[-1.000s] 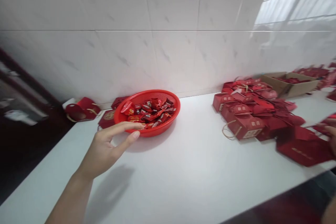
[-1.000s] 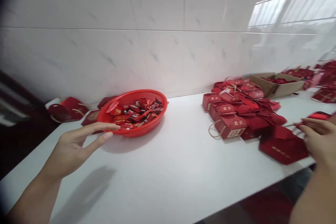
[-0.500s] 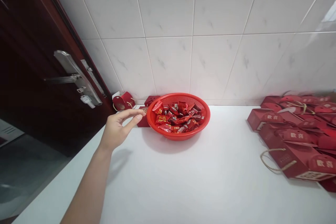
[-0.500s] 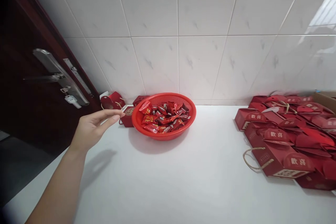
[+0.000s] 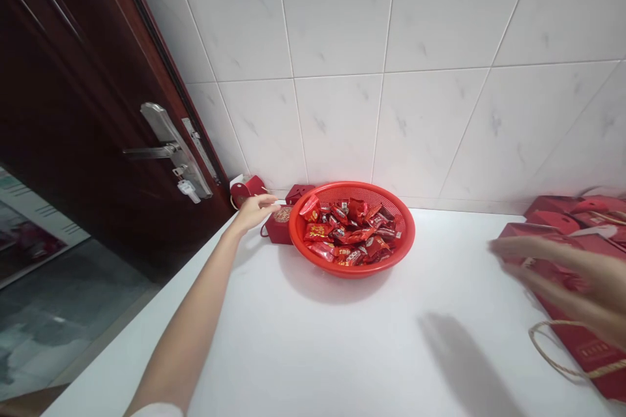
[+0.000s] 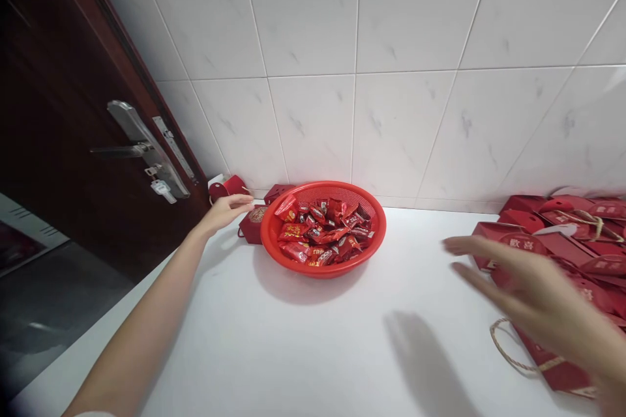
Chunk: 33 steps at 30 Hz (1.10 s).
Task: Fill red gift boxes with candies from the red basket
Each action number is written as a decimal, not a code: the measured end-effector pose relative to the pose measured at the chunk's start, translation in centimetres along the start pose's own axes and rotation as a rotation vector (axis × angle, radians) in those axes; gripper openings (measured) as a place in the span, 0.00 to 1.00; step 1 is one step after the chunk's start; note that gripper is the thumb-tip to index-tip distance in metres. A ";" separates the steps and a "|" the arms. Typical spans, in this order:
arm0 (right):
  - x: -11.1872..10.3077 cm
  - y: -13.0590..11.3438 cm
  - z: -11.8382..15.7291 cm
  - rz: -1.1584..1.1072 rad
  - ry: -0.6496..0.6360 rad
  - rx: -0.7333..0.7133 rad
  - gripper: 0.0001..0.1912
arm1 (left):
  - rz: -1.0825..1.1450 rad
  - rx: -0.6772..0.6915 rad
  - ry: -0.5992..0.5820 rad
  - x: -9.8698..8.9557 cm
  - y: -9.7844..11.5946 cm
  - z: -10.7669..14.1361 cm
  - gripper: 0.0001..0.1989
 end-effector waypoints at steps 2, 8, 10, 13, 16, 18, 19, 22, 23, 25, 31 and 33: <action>3.8 -2.0 -0.6 -0.106 -0.340 -0.128 0.17 | -0.095 0.024 -0.129 0.7 -0.2 -0.2 0.33; 11.2 -6.7 -1.5 -0.343 -0.776 -0.375 0.15 | -0.335 0.015 -0.207 0.1 -1.3 0.3 0.46; 12.0 -7.1 -1.8 -0.363 -0.790 -0.390 0.15 | -0.362 -0.034 -0.211 -0.7 -1.8 0.4 0.49; 12.7 -7.3 -2.2 -0.368 -0.817 -0.393 0.14 | -0.332 -0.057 -0.334 -1.7 -2.5 0.9 0.49; 13.5 -7.6 -2.3 -0.359 -0.865 -0.396 0.13 | -0.291 -0.084 -0.429 -2.3 -2.5 1.6 0.48; 14.1 -7.9 -2.3 -0.352 -0.890 -0.410 0.12 | -0.295 -0.109 -0.372 -2.3 -2.1 1.9 0.43; 14.3 -8.1 -2.3 -0.347 -0.899 -0.421 0.12 | -0.304 -0.112 -0.325 -2.3 -1.8 1.8 0.40; 15.0 -8.7 -2.1 -0.338 -0.908 -0.458 0.12 | -0.330 -0.101 -0.274 -1.8 -1.1 1.3 0.37; 15.2 -8.8 -2.0 -0.346 -0.901 -0.471 0.12 | -0.343 -0.101 -0.308 -1.5 -1.0 1.1 0.36; 15.3 -8.9 -1.9 -0.373 -0.885 -0.487 0.12 | -0.364 -0.099 -0.405 -1.3 -0.9 1.0 0.35; 15.2 -8.3 -1.8 -0.388 -0.929 -0.442 0.12 | -0.297 -0.029 -0.446 -2.6 -1.4 5.9 0.27; 15.4 -8.4 -1.8 -0.402 -0.968 -0.433 0.12 | -0.296 -0.007 -0.421 -3.3 -1.7 8.6 0.25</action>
Point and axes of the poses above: each hand's wrist, its own z-axis away from the middle knuckle, its own x-axis out of the palm, y = z × x, the point moved 1 cm from there along -z, towards the middle knuckle, and after that the axes turned 6 degrees about -x, right-handed, at the moved point
